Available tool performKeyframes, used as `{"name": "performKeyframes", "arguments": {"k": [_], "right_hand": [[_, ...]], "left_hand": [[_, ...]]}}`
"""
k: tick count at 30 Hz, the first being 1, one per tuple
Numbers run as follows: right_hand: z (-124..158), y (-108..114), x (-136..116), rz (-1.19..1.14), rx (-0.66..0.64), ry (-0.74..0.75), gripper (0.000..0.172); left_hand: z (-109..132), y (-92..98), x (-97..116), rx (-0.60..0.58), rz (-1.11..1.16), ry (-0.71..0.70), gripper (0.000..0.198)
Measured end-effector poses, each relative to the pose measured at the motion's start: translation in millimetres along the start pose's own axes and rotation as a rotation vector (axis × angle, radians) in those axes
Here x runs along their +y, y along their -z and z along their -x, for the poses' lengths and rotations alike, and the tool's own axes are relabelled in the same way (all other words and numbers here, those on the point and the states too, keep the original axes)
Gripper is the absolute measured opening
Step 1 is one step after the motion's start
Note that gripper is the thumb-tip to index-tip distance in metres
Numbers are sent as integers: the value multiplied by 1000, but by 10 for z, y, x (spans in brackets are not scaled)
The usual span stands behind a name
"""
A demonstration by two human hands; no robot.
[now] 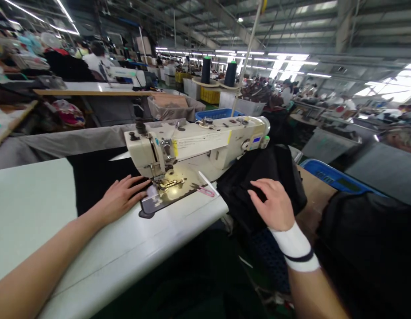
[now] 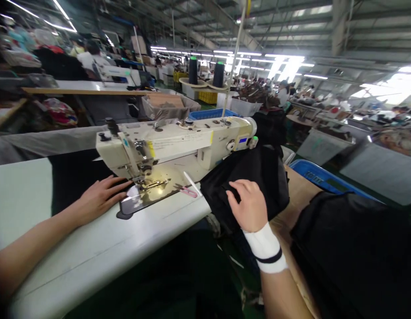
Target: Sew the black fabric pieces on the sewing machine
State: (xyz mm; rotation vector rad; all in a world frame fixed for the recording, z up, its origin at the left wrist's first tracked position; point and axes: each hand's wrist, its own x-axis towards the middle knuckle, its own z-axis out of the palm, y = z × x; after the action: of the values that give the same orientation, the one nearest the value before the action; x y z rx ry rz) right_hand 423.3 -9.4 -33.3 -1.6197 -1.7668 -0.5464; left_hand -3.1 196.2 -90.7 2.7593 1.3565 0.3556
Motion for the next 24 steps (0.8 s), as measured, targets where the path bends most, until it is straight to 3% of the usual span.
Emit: {"name": "performKeyframes", "arguments": {"k": [4,7,9,13,16,19,24], "right_hand": [[79,101,346,186,-121,0,17],[116,35,334,269,-180,60,18],[123,14,287,308,-195,79,22],[147,28,319,265,-214,100,16],[141,-34,436,241,-260,179,19],[119,-115,534,191,-295,206,21],[170,-129,824,7,-215,-150,25]], "left_hand": [[123,125,-133,-54,-29,23,64],[168,206,89,50,-104,11,66],[216,273,451,112,-140,-62,56],[290,364,1445,-27,41,-337,28],[168,288,2068,-39,147,-575,22],[-74,140,2504,30,162,-719,28],[-537,-115,3080,173,115,-702,44]]}}
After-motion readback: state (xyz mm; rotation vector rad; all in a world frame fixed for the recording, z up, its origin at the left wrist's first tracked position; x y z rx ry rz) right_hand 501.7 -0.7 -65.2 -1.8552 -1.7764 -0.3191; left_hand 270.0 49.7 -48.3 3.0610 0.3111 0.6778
